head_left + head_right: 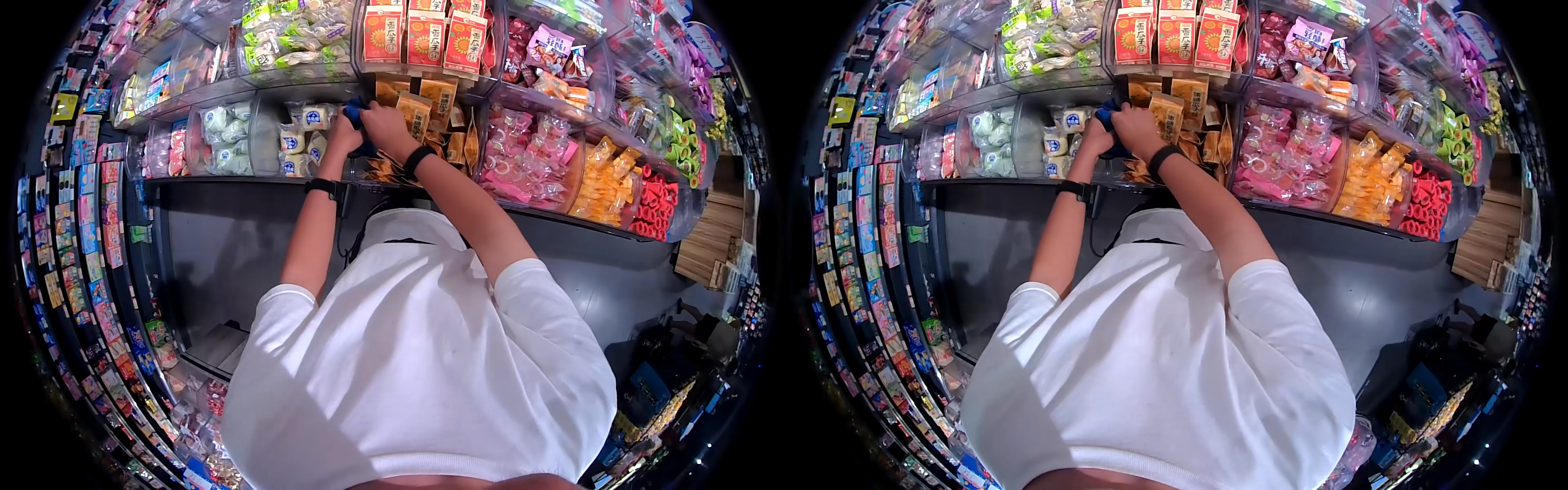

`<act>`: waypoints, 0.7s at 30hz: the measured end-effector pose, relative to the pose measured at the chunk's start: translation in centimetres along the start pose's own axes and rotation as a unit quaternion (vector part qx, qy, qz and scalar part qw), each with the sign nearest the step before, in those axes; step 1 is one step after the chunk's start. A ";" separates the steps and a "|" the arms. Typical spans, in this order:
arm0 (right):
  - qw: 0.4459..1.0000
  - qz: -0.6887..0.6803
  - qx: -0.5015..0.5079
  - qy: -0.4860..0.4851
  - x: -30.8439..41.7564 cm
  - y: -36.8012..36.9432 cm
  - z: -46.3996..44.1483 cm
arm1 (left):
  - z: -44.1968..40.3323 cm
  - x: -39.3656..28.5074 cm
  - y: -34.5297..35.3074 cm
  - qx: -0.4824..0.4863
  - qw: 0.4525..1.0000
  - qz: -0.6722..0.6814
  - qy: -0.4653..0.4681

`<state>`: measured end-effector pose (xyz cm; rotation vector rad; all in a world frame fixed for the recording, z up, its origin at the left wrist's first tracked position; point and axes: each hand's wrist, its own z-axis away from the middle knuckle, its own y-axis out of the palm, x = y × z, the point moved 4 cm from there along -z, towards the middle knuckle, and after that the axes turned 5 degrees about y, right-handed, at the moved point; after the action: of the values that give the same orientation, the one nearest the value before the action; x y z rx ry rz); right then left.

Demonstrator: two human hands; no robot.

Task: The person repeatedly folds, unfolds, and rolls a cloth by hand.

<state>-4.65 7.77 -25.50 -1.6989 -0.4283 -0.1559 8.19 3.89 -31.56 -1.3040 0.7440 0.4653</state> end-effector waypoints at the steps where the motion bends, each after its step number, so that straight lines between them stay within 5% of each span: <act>1: 1.000 -0.005 0.021 0.016 -0.4 0.2 -0.1 | -0.5 0.1 0.3 0.022 0.999 0.008 -0.040; 5: 1.000 -0.002 0.019 0.008 -0.2 0.3 0.9 | 2.3 -0.1 1.3 -0.029 0.999 -0.013 -0.037; 7: 0.989 -0.007 0.142 0.043 0.2 0.3 1.7 | 3.9 -0.3 1.1 -0.023 1.000 -0.008 -0.014; 13: 0.969 -0.071 0.229 -0.064 1.2 1.1 4.0 | 8.9 0.9 0.5 0.001 1.000 0.009 0.014; 17: 0.962 -0.157 0.182 -0.126 1.5 0.6 2.9 | 6.0 1.1 0.9 0.097 0.994 0.000 -0.055; 21: 0.973 -0.152 0.173 0.022 0.7 0.5 1.8 | 1.9 0.3 1.5 0.074 0.995 0.029 -0.061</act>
<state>-4.10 9.62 -26.07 -1.2793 -0.6418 -0.3228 7.80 6.01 -32.65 -1.1088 0.7011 0.5226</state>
